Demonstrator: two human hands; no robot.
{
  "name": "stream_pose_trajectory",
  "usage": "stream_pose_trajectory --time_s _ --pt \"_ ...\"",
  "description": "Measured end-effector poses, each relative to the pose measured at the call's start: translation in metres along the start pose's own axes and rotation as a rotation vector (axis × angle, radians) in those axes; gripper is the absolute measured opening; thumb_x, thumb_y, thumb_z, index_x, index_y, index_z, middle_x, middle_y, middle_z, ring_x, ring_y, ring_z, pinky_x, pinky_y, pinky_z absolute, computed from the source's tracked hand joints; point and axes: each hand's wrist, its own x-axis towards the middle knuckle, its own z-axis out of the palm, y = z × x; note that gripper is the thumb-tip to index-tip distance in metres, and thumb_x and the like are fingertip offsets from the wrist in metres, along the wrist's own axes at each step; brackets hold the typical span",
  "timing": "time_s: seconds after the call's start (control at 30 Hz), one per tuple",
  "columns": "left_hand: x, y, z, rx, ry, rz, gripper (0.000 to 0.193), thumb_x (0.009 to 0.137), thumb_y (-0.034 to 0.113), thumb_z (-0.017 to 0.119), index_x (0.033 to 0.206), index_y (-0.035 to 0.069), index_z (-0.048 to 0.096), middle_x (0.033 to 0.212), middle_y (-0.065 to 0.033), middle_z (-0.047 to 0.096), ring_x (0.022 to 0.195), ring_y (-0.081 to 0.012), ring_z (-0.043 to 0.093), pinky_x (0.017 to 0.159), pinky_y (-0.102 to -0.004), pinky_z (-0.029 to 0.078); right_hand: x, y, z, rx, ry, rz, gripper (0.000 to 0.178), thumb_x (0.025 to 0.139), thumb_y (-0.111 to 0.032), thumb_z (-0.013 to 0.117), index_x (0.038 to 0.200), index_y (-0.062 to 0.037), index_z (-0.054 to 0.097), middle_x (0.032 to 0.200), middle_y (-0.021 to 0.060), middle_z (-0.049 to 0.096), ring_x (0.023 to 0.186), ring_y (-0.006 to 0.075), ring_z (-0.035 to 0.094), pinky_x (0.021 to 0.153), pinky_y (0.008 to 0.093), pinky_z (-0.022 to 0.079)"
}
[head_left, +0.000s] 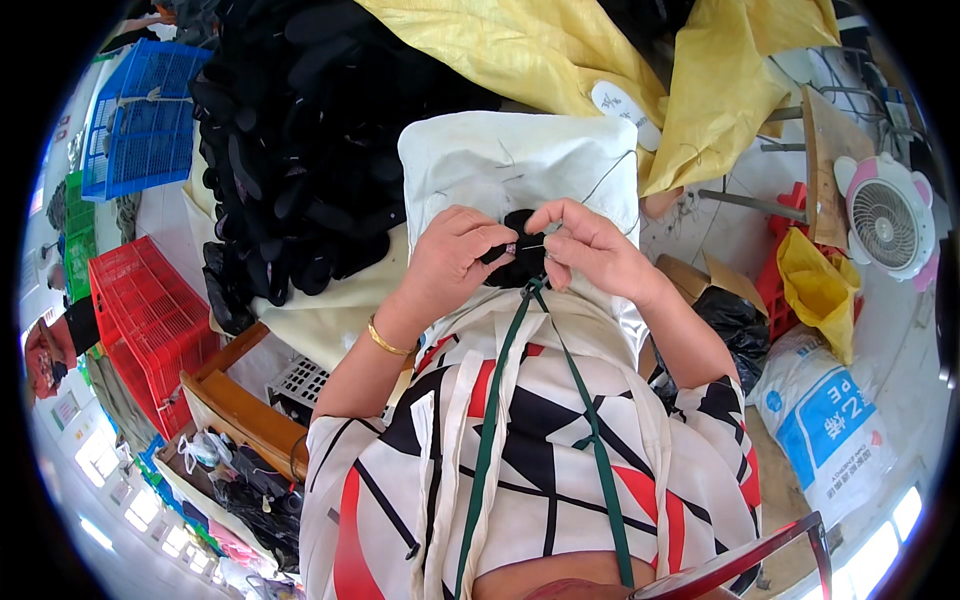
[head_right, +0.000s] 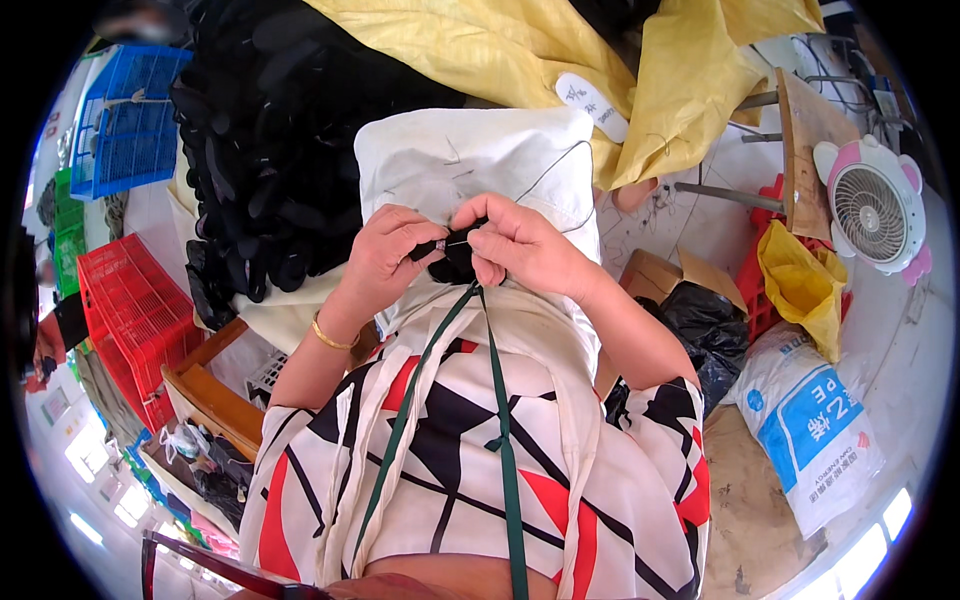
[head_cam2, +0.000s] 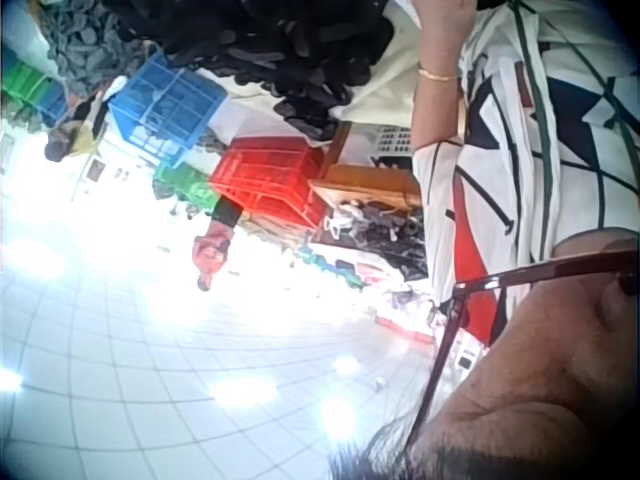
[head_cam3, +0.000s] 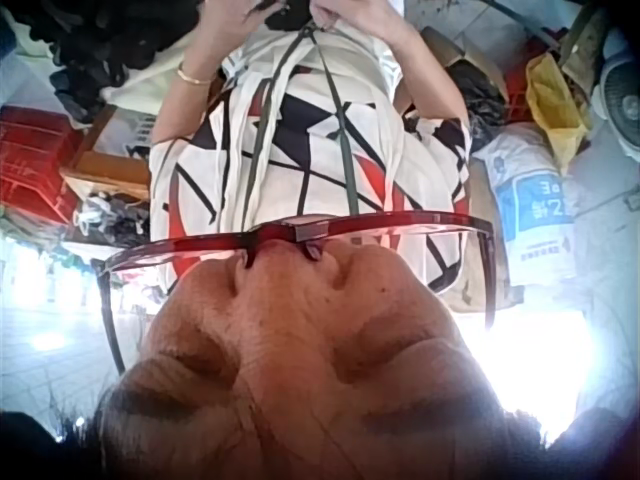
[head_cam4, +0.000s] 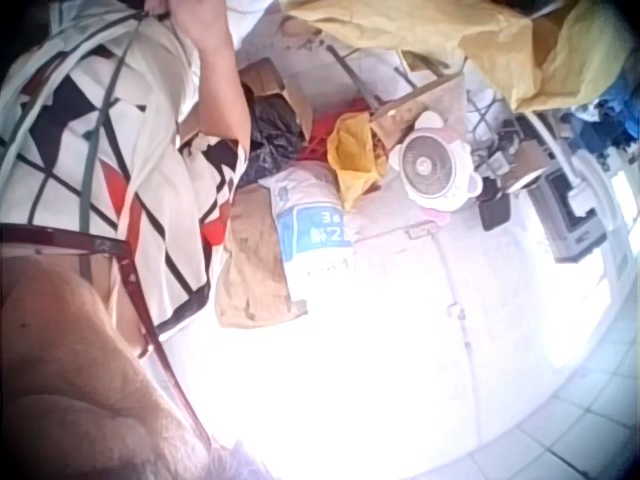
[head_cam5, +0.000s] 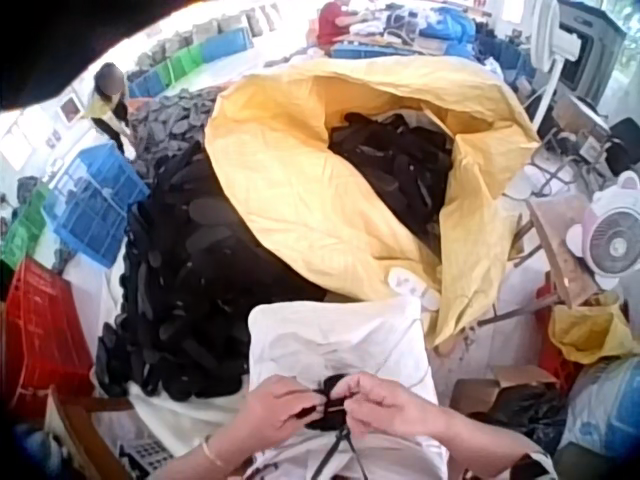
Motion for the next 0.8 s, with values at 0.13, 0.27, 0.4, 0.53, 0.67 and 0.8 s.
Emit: stream_pose_trajectory --time_s 0.13,0.27,0.4,0.53,0.67,0.8 --pt "-0.003 0.003 -0.001 -0.094 -0.014 -0.029 0.028 0.071 0.003 0.082 0.097 0.01 0.072 0.089 -0.0052 0.069 0.087 -0.027 0.062 0.078 -0.0363 0.05 0.001 0.008 0.002 -0.309 0.09 0.043 0.014 0.102 -0.014 0.057 0.109 -0.0021 0.057 0.077 0.0015 0.063 0.068 0.0076 0.06 0.063 0.0243 0.049" --pt "-0.005 0.004 0.0 -0.144 -0.022 -0.022 0.028 0.07 0.003 0.083 0.095 0.009 0.072 0.089 -0.0045 0.07 0.088 -0.0265 0.062 0.079 -0.0356 0.05 -0.002 0.005 -0.003 -0.7 0.062 -0.013 0.011 0.099 -0.014 0.062 0.097 -0.003 0.061 0.079 0.0018 0.066 0.066 0.0077 0.059 0.062 0.0238 0.049" --pt "-0.006 0.001 -0.003 -0.141 -0.032 -0.019 0.027 0.069 0.002 0.082 0.094 0.009 0.072 0.089 -0.0039 0.071 0.088 -0.0264 0.062 0.08 -0.0354 0.05 -0.007 -0.008 0.001 -0.543 0.137 0.137 0.007 0.095 -0.009 0.066 0.091 -0.0026 0.066 0.081 0.0019 0.067 0.068 0.0061 0.058 0.064 0.0239 0.05" --pt "-0.004 0.002 -0.005 -0.127 -0.052 -0.005 0.03 0.067 0.001 0.083 0.094 0.01 0.074 0.089 -0.0028 0.07 0.088 -0.0246 0.062 0.08 -0.0337 0.051 -0.007 0.002 -0.001 -0.714 0.076 -0.166 0.007 0.093 -0.006 0.066 0.1 -0.0038 0.067 0.083 0.0055 0.068 0.07 0.0117 0.062 0.066 0.0257 0.05" --pt "-0.004 0.003 -0.005 -0.116 -0.062 0.005 0.032 0.066 -0.001 0.083 0.094 0.01 0.074 0.088 -0.0021 0.07 0.089 -0.0238 0.062 0.081 -0.0332 0.051 -0.006 0.001 0.001 -0.784 0.047 -0.246 0.011 0.092 -0.006 0.064 0.102 -0.0056 0.068 0.085 0.0076 0.07 0.068 0.018 0.063 0.065 0.0279 0.05" --pt "-0.004 0.002 -0.006 -0.138 -0.068 0.01 0.032 0.065 0.0 0.084 0.094 0.01 0.074 0.088 -0.0016 0.069 0.09 -0.0238 0.062 0.082 -0.033 0.05 -0.006 -0.003 0.0 -0.779 0.015 -0.217 0.013 0.091 -0.005 0.064 0.103 -0.0055 0.068 0.087 0.0076 0.071 0.069 0.0188 0.064 0.066 0.028 0.051"
